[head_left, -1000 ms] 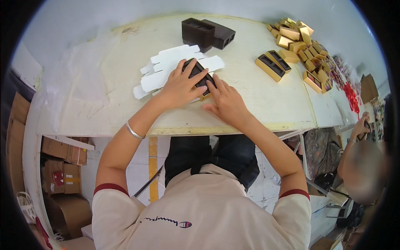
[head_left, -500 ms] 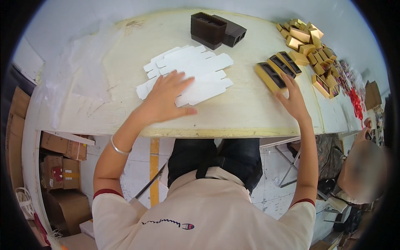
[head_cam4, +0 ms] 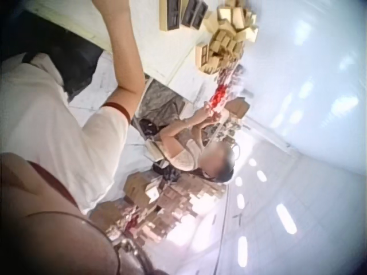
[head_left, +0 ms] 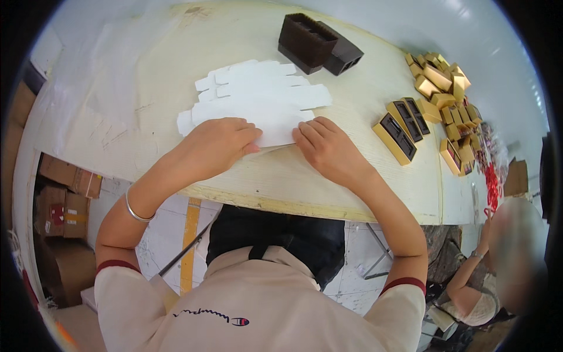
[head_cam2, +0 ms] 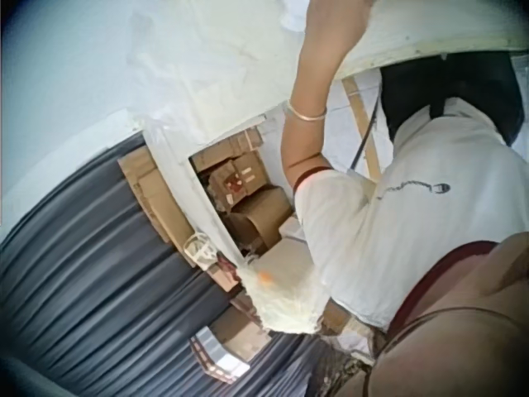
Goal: The person folds flat cardboard pieces into small rectangular boxes and inserts black plastic trays into them. They repeat this process multiple times, stacking the finished boxes on the table.
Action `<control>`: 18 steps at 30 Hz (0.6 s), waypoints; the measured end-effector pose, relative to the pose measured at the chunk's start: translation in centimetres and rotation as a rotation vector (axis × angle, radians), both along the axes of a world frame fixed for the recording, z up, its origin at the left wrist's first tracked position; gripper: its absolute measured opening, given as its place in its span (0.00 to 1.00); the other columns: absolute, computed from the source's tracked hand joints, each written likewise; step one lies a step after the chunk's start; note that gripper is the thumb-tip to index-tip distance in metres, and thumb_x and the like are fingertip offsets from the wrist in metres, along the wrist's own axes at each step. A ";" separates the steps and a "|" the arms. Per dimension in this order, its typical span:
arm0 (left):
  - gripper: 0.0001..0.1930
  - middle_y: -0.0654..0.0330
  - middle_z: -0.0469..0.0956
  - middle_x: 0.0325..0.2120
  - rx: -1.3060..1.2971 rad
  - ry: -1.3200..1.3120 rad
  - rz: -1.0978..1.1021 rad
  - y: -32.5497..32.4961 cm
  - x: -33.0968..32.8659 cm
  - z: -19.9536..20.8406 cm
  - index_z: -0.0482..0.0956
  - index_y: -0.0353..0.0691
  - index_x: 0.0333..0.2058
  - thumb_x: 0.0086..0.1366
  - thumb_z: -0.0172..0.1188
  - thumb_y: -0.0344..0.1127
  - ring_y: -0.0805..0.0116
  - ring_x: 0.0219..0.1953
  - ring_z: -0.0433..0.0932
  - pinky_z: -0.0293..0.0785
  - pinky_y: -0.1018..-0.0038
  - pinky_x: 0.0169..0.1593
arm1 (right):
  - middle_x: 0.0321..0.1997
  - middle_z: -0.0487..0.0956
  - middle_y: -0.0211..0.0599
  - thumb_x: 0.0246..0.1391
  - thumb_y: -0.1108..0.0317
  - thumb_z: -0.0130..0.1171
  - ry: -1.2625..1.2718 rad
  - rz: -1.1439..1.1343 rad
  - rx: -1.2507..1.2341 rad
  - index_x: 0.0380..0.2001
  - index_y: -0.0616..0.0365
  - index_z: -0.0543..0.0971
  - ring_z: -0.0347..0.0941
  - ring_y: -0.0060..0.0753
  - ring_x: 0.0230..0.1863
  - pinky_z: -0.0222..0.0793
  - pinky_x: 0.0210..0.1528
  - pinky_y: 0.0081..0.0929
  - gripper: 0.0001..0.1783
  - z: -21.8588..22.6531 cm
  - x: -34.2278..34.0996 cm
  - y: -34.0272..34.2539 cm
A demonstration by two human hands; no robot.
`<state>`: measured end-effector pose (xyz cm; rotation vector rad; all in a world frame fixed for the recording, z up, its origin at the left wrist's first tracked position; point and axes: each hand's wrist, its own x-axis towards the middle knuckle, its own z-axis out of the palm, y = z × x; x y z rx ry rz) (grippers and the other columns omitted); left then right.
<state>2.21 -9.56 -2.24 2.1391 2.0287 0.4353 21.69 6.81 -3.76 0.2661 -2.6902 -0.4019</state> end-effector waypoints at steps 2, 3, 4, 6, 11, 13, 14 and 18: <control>0.17 0.52 0.78 0.45 0.154 0.014 -0.034 -1.1 -0.2 -0.9 0.78 0.35 0.43 0.56 0.64 0.38 0.54 0.49 0.76 0.73 0.67 0.51 | 0.31 0.75 0.42 0.41 0.72 0.58 0.069 0.010 0.052 0.34 0.68 0.76 0.72 0.38 0.35 0.68 0.45 0.29 0.14 -0.8 0.1 -0.9; 0.18 0.52 0.78 0.45 0.231 0.021 -0.054 -1.5 -0.2 -1.4 0.78 0.35 0.43 0.56 0.64 0.38 0.54 0.50 0.76 0.72 0.67 0.51 | 0.31 0.74 0.42 0.41 0.72 0.59 0.103 0.011 0.076 0.35 0.68 0.76 0.72 0.39 0.35 0.68 0.45 0.29 0.15 -1.1 0.4 -1.3; 0.18 0.52 0.78 0.46 0.234 -0.021 -0.050 -2.1 -0.1 -1.7 0.78 0.36 0.43 0.55 0.65 0.38 0.54 0.50 0.75 0.72 0.66 0.52 | 0.32 0.74 0.42 0.41 0.71 0.61 0.113 0.032 -0.058 0.35 0.68 0.77 0.71 0.40 0.35 0.68 0.45 0.30 0.16 -1.4 0.6 -1.8; 0.20 0.52 0.78 0.46 0.237 -0.105 -0.048 -2.9 -0.1 -2.4 0.78 0.36 0.43 0.53 0.67 0.38 0.55 0.52 0.75 0.72 0.65 0.52 | 0.32 0.74 0.43 0.40 0.69 0.64 0.132 0.062 -0.328 0.36 0.66 0.77 0.71 0.42 0.35 0.68 0.44 0.31 0.17 -1.6 1.4 -2.4; 0.22 0.54 0.78 0.44 0.206 -0.122 -0.077 -3.0 -0.4 -0.7 0.79 0.37 0.42 0.50 0.69 0.40 0.55 0.48 0.76 0.73 0.67 0.49 | 0.35 0.74 0.43 0.42 0.66 0.68 -0.183 -0.055 -0.814 0.35 0.63 0.79 0.70 0.46 0.38 0.68 0.41 0.36 0.17 1.6 0.6 -2.1; 0.20 0.54 0.79 0.41 0.177 -0.113 -0.069 -2.2 -0.1 0.1 0.79 0.37 0.41 0.51 0.69 0.41 0.56 0.43 0.77 0.74 0.68 0.46 | 0.35 0.74 0.44 0.43 0.66 0.67 -0.249 -0.032 -0.851 0.34 0.64 0.79 0.70 0.46 0.38 0.68 0.41 0.36 0.15 2.2 0.2 -1.6; 0.19 0.55 0.79 0.38 0.182 -0.093 -0.065 -1.9 0.1 0.3 0.79 0.36 0.40 0.52 0.68 0.41 0.57 0.41 0.77 0.74 0.68 0.44 | 0.34 0.74 0.45 0.47 0.68 0.64 -0.290 -0.045 -0.873 0.32 0.65 0.79 0.71 0.48 0.37 0.69 0.40 0.36 0.11 2.7 0.0 -1.6; 0.15 0.55 0.79 0.29 0.177 -0.094 -0.040 -0.6 -0.5 -0.1 0.79 0.37 0.38 0.56 0.64 0.40 0.58 0.31 0.77 0.73 0.67 0.36 | 0.34 0.75 0.47 0.52 0.69 0.59 -0.358 -0.222 -0.905 0.32 0.64 0.79 0.72 0.51 0.37 0.69 0.39 0.36 0.08 3.8 -0.8 -1.5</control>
